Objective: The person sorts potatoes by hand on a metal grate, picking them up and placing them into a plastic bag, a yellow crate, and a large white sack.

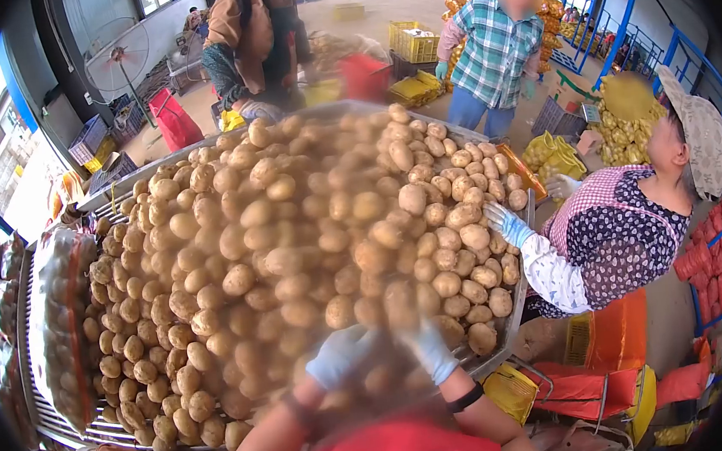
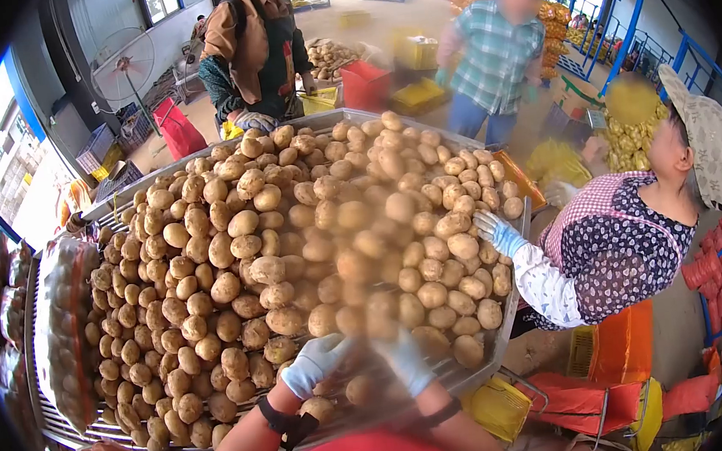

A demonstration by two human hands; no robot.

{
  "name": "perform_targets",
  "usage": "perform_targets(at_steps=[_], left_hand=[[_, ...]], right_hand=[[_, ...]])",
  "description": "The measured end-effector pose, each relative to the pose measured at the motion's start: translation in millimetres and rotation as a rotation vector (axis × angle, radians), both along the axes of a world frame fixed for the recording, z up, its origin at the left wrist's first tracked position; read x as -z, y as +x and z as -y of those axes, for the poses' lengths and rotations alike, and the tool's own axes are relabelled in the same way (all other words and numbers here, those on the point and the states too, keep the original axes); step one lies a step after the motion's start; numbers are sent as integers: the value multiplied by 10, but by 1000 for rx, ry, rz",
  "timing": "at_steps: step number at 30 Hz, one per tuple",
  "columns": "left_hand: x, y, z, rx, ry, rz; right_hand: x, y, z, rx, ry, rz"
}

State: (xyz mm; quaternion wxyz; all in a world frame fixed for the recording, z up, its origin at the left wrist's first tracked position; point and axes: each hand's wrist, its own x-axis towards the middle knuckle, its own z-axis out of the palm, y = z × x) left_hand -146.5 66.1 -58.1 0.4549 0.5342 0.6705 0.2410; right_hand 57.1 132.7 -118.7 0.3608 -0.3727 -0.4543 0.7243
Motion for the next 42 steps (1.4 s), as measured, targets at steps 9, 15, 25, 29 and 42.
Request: perform_targets(at_steps=[9,15,25,29,42], left_hand=[[-227,-1840,-1123,-532,808,-672],[-348,-2075,-1618,-323,473,-855],[-458,-870,-598,-527,601,1194],[-454,-385,-290,-485,337,1100],[-97,-2207,-649,-724,606,-799]], right_hand=[[-516,276,-750,240,-315,-175],[-393,20,-166,151,-196,80],[-693,-460,-192,-101,68,64],[-873,-681,-246,-225,399,96],[-409,138,-14,-83,-471,-302]])
